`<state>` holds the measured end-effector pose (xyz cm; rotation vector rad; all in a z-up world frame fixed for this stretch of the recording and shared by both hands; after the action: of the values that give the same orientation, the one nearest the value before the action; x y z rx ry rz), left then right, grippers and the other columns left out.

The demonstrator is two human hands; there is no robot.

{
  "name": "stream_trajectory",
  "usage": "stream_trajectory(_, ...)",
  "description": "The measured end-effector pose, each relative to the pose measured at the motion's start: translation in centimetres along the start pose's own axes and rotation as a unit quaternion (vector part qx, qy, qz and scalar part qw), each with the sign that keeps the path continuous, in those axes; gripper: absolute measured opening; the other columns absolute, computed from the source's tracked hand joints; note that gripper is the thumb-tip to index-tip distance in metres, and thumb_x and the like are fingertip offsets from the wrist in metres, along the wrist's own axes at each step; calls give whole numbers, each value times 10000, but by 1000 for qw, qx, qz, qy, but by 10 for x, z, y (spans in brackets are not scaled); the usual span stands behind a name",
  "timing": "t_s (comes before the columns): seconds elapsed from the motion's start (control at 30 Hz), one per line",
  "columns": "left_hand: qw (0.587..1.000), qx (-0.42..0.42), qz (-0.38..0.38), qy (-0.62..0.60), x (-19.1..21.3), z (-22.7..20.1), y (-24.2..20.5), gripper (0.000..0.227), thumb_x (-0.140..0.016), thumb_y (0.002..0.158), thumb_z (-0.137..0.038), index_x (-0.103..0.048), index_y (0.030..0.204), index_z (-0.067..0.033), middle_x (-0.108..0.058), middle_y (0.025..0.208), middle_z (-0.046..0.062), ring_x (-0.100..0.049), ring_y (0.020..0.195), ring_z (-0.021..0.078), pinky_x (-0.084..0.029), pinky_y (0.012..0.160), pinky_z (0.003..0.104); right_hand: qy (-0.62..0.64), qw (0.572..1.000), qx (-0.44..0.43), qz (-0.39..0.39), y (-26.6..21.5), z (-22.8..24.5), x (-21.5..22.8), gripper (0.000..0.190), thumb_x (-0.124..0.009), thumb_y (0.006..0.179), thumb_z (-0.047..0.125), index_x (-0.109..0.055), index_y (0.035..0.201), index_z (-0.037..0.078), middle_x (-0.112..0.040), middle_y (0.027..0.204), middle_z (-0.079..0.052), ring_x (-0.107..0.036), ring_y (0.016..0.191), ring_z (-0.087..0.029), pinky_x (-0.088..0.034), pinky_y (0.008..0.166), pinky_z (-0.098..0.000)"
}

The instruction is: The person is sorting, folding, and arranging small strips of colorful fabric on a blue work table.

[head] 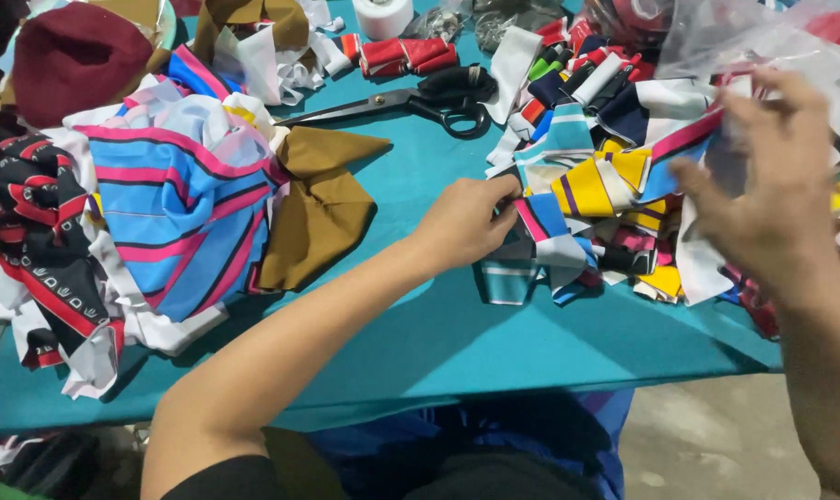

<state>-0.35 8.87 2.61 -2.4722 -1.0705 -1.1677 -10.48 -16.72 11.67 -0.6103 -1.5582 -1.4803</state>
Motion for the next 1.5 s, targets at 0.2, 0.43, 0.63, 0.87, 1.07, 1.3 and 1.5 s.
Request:
stream_trajectory(0.2, 944, 12, 38, -328, 19, -7, -17, 226, -524, 973, -206, -562, 752, -178, -508, 751, -32, -465, 758, 90, -409, 689, 276, -89, 956, 168, 222, -19, 33, -82, 610, -624, 921, 463, -497, 1491, 287, -560, 1450, -171, -544, 1318, -376, -588, 863, -532)
stream_trajectory(0.43, 881, 36, 23, -470, 52, 16, -47, 206, -445, 943, -180, -485, 741, -194, -434, 801, -3, -415, 748, 95, -337, 649, 249, -115, 961, 111, 226, -14, -52, -80, 664, -756, 824, 386, -580, 1451, 256, -586, 1344, -122, -577, 1224, -307, -654, 823, -441)
stream_trajectory(0.63, 888, 121, -198, -397, 85, 40, -70, 320, -477, 1001, -190, -492, 681, -188, -418, 693, -37, -378, 638, 75, -291, 567, 265, -333, 939, 79, -25, -1, -60, -41, 502, -845, 961, 468, -846, 1418, 260, -741, 1235, 8, -602, 1162, -203, -502, 804, -254)
stream_trajectory(0.87, 989, 146, 9, 10, 92, 23, -84, 236, -605, 1012, -285, -660, 851, -122, -681, 732, 34, -595, 662, 200, -424, 570, 371, -309, 938, 61, 147, 1, 18, -11, 667, -591, 1004, 583, -651, 1521, 166, -743, 1156, -38, -687, 1097, -195, -581, 920, -282)
stream_trajectory(1.07, 991, 16, 46, 126, 64, 26, -81, 540, -715, 949, -368, -523, 1397, -135, -565, 1347, 124, -536, 1171, 329, -486, 916, 473, -61, 924, -14, 377, 8, 74, -41, 836, -575, 876, 649, -404, 1563, 204, -749, 1130, -70, -736, 1008, -245, -647, 652, -381)
stream_trajectory(1.3, 983, -82, -97, 134, 62, 47, -80, 46, -635, 1006, -136, -627, 998, -91, -655, 939, 80, -589, 840, 255, -512, 662, 373, 150, 915, 17, 373, -15, 53, -83, 287, -687, 918, 322, -699, 1186, 222, -762, 981, -1, -732, 823, -150, -612, 713, -292)
stream_trajectory(1.5, 975, -140, -159, -70, 64, 28, -84, 52, -537, 949, -98, -543, 916, -58, -616, 953, 122, -600, 867, 242, -513, 762, 352, 408, 888, -63, 200, 2, 88, -43, 324, -687, 891, 38, -664, 1214, 26, -718, 1146, -140, -761, 991, -234, -669, 865, -311)
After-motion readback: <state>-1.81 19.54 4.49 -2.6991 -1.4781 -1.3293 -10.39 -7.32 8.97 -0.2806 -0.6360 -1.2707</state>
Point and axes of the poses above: each hand's wrist, its own y-axis towards the middle knuckle, its own x-axis out of the back of the hand, z = x × y, the point moved 3 cm from there along y, towards the middle knuckle
